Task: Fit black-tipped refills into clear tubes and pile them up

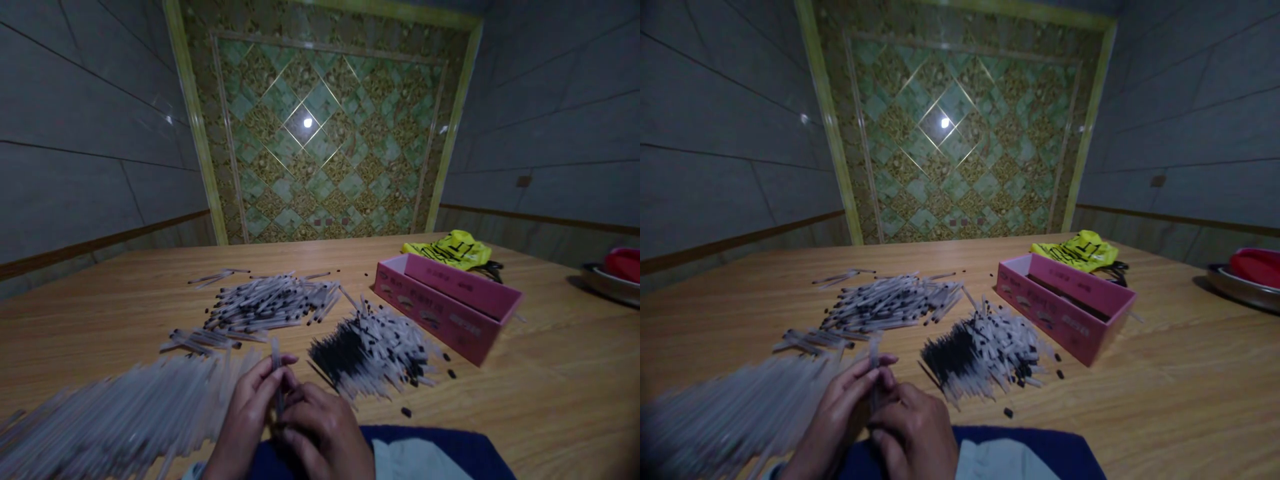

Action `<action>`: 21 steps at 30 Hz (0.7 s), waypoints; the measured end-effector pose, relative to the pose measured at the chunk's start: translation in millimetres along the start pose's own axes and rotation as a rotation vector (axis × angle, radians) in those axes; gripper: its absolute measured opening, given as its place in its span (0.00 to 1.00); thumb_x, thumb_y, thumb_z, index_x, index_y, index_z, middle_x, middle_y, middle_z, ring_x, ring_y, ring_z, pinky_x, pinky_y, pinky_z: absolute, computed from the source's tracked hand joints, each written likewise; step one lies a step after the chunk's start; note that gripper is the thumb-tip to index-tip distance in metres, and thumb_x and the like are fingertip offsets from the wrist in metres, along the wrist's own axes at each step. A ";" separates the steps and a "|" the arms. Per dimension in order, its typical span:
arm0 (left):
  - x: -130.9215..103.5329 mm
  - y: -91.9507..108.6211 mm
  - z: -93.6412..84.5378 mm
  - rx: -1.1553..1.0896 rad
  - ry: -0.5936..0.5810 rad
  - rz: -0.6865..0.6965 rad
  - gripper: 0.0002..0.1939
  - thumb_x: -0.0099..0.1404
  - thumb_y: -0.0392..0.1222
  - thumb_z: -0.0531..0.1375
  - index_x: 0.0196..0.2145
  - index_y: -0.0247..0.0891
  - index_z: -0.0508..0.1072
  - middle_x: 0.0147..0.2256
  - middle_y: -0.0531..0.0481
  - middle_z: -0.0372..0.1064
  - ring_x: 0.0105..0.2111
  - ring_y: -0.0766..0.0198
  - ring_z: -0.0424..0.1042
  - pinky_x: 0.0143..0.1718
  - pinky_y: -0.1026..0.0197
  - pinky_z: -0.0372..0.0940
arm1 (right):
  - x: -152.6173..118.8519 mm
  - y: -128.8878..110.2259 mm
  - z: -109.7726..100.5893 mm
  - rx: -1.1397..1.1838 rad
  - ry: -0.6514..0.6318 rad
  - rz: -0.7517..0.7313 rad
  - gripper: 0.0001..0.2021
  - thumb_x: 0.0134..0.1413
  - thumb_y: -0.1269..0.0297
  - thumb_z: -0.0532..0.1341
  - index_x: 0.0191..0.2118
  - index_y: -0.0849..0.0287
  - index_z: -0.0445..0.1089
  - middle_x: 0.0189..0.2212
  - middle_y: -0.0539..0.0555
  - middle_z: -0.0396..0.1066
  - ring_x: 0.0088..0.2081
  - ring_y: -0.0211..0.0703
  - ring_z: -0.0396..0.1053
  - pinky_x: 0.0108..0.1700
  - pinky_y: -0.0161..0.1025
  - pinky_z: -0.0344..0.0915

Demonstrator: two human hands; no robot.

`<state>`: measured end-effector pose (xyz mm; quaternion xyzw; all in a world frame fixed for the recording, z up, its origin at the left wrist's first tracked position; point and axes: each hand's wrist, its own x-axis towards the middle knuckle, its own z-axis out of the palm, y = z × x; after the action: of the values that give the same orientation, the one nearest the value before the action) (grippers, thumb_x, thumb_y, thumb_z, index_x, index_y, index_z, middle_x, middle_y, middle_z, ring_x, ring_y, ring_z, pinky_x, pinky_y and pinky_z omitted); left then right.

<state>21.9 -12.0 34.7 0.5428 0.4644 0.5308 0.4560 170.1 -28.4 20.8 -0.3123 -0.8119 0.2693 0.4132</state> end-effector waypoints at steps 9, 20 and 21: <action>-11.9 4.4 -7.2 1.122 -0.104 0.444 0.10 0.57 0.35 0.49 0.33 0.41 0.67 0.29 0.48 0.71 0.30 0.57 0.70 0.31 0.56 0.60 | 16.7 6.1 -27.9 0.280 0.047 0.388 0.23 0.56 0.46 0.50 0.22 0.61 0.63 0.18 0.46 0.56 0.22 0.33 0.53 0.24 0.31 0.49; -10.8 1.6 7.1 1.479 -0.208 0.297 0.12 0.56 0.36 0.50 0.38 0.41 0.67 0.25 0.48 0.74 0.26 0.52 0.73 0.24 0.57 0.59 | 18.7 9.3 -25.1 0.543 -0.138 0.623 0.26 0.47 0.43 0.57 0.13 0.60 0.60 0.09 0.45 0.55 0.13 0.28 0.47 0.17 0.32 0.40; -10.1 3.0 7.7 1.504 -0.214 0.279 0.12 0.56 0.35 0.50 0.37 0.42 0.68 0.25 0.47 0.74 0.27 0.52 0.74 0.24 0.58 0.59 | 19.0 6.6 -25.2 0.560 -0.115 0.659 0.25 0.46 0.45 0.58 0.13 0.60 0.59 0.09 0.45 0.55 0.12 0.28 0.46 0.17 0.32 0.40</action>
<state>29.6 -22.5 35.9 0.8085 0.5808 0.0696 -0.0641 184.3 -5.7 38.6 -0.4151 -0.5862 0.6136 0.3281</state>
